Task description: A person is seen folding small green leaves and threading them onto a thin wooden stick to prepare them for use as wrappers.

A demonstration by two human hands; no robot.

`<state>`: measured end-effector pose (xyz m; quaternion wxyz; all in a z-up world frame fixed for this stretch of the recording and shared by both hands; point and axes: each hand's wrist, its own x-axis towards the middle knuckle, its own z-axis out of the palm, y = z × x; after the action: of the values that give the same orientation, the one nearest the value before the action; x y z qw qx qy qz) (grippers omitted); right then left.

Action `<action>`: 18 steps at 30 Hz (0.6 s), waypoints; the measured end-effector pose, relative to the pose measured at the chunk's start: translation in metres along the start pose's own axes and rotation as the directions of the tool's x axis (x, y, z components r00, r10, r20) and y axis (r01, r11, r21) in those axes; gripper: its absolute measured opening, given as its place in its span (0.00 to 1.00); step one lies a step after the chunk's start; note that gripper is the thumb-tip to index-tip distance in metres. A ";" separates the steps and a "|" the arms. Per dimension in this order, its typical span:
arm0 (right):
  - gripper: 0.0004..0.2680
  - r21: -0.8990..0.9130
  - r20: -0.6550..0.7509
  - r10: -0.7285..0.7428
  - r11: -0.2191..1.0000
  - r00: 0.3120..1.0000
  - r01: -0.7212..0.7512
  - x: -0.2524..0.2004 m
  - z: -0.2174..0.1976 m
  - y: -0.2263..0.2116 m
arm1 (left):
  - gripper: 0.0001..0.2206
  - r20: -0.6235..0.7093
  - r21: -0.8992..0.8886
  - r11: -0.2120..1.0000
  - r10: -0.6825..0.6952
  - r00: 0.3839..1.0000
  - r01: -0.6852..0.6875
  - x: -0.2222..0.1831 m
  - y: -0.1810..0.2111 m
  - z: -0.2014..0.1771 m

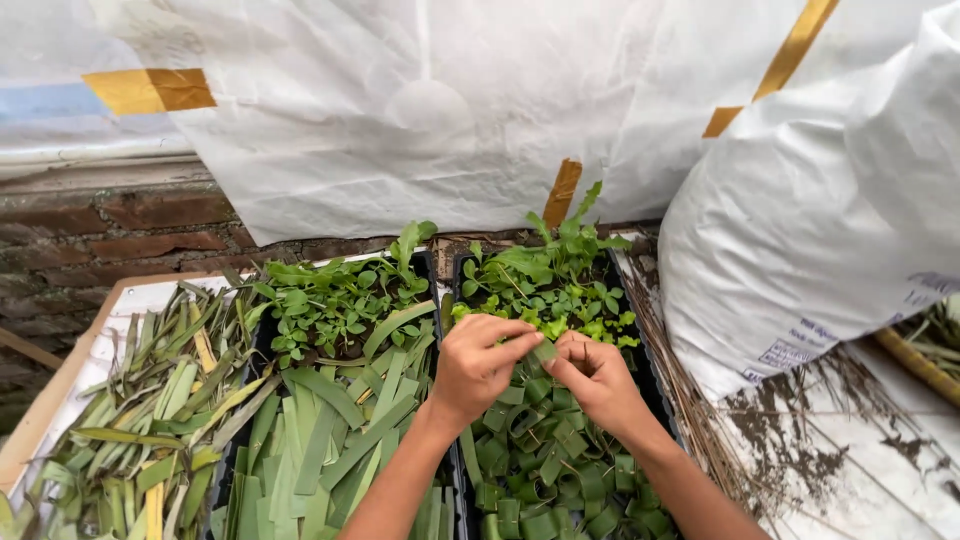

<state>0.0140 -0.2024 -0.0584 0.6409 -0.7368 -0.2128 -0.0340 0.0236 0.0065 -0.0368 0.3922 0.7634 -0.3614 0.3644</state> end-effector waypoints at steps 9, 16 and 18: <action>0.13 0.382 0.260 0.214 0.872 0.941 -0.304 -0.007 -0.013 -0.011 | 0.05 -0.040 0.124 0.908 0.408 0.912 -0.401 0.012 0.012 -0.013; 0.07 0.327 0.153 0.139 0.927 0.978 -0.183 -0.008 -0.006 -0.005 | 0.06 -0.109 0.005 0.965 0.262 0.959 -0.264 0.010 0.024 -0.005; 0.08 0.157 -0.046 0.055 0.986 0.997 -0.047 -0.005 -0.007 -0.012 | 0.12 -0.039 -0.291 0.886 -0.387 0.921 0.360 0.013 0.038 -0.011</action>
<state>0.0068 -0.2093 -0.0472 0.7023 -0.6885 -0.1799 -0.0191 -0.0050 -0.0040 -0.0083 0.5752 0.7373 -0.2360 0.2640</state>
